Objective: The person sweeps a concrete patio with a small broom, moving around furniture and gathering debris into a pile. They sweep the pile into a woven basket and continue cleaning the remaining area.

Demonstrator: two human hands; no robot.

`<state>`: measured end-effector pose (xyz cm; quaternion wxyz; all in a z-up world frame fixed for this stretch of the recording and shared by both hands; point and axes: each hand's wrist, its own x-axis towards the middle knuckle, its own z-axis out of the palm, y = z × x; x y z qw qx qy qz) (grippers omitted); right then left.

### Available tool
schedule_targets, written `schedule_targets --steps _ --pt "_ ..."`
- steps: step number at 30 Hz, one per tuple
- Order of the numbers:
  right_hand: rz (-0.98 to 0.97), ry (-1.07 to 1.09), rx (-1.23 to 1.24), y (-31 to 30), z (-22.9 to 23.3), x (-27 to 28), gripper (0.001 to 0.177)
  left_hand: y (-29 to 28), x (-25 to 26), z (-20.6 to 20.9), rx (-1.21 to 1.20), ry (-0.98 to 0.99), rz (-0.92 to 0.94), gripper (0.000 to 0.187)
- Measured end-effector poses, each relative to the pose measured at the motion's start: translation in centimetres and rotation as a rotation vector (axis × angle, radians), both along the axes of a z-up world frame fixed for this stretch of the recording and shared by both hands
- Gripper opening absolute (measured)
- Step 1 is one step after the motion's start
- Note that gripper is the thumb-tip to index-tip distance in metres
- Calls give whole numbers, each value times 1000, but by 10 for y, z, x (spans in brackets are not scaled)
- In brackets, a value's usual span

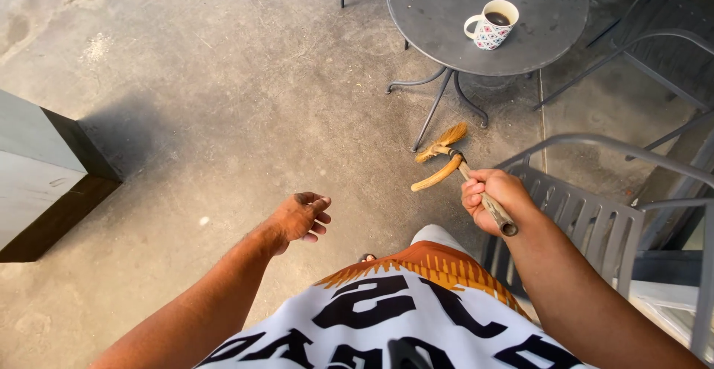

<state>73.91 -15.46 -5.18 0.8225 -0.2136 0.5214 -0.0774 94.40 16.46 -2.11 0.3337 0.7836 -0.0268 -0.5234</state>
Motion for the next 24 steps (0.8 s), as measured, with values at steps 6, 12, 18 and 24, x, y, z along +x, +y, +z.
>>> schedule_targets --steps 6,12,18,24 --pt "-68 58 -42 -4 8 5 9 3 5 -1 27 -9 30 50" --pt "30 335 -285 -16 6 -11 12 -10 7 2 99 3 19 51" --pt "380 607 -491 -102 28 -87 19 -45 10 -10 105 17 -42 51" --pt "505 786 -240 -309 -120 -184 18 -96 12 -2 107 -11 -69 51"
